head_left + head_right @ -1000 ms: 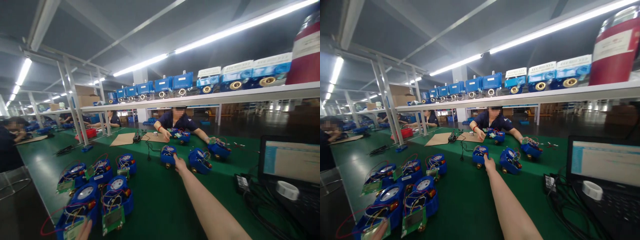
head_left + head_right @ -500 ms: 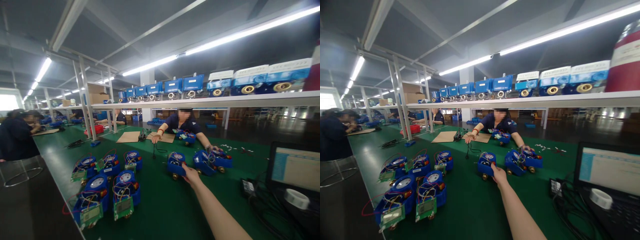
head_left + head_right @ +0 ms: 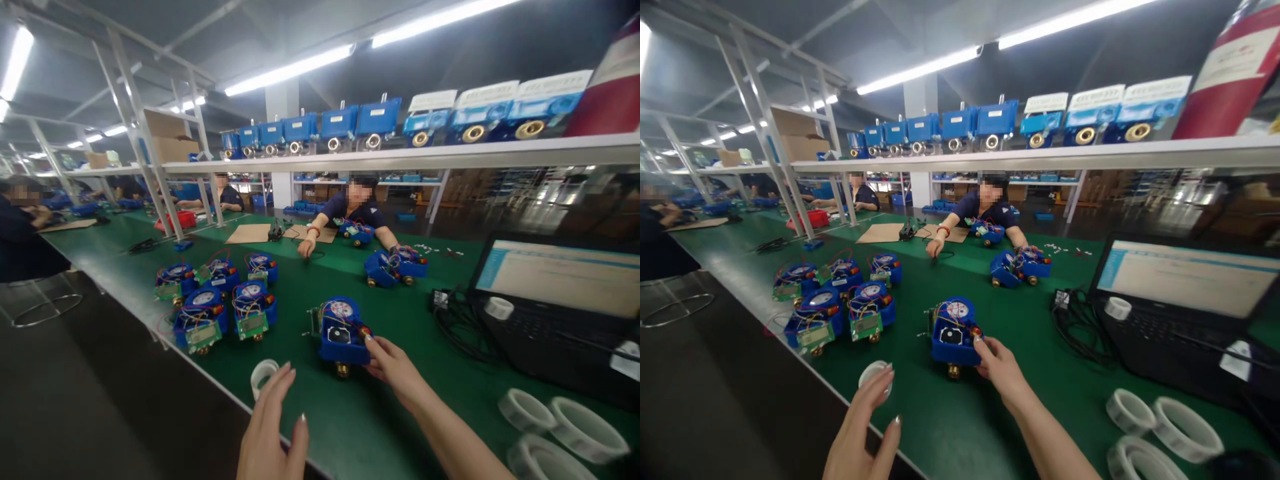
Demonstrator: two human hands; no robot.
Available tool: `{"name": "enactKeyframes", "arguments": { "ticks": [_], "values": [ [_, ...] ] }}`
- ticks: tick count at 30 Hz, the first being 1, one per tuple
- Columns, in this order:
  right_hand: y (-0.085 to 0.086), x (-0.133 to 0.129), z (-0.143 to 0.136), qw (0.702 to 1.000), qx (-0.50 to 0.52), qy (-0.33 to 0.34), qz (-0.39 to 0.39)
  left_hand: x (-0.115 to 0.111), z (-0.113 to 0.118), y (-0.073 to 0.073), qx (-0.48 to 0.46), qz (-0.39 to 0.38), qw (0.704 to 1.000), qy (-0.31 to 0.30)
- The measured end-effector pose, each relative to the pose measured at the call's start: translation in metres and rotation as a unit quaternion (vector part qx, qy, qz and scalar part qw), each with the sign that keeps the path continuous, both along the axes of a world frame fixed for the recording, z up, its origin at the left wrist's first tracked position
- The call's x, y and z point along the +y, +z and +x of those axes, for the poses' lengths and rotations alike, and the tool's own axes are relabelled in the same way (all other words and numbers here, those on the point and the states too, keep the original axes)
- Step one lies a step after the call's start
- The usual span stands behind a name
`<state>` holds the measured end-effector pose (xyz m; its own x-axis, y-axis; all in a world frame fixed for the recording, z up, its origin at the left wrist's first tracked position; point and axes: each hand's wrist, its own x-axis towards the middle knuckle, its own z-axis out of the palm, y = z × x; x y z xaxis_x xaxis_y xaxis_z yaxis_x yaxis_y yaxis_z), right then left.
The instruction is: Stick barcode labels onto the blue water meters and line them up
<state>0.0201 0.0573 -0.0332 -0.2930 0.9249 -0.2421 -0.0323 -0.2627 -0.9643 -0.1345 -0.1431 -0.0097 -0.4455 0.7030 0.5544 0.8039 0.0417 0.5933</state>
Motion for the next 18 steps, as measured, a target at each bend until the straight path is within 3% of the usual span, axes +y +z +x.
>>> {"name": "enactKeyframes", "arguments": {
  "ticks": [4,8,12,18],
  "values": [
    [0.004,-0.025,0.021,0.999,0.008,0.034,-0.003,0.012,0.007,0.005,-0.071,-0.081,0.993,-0.054],
    [0.003,-0.032,0.027,0.999,0.007,0.044,0.016,0.026,0.002,0.011,-0.086,-0.096,0.991,-0.044],
    [-0.008,-0.032,0.026,0.998,-0.01,0.039,0.05,0.042,-0.009,0.022,-0.03,-0.14,0.989,-0.037],
    [-0.04,-0.017,0.032,0.995,-0.033,0.041,0.084,0.067,-0.018,0.03,0.071,-0.281,0.956,-0.048]
  ]
}}
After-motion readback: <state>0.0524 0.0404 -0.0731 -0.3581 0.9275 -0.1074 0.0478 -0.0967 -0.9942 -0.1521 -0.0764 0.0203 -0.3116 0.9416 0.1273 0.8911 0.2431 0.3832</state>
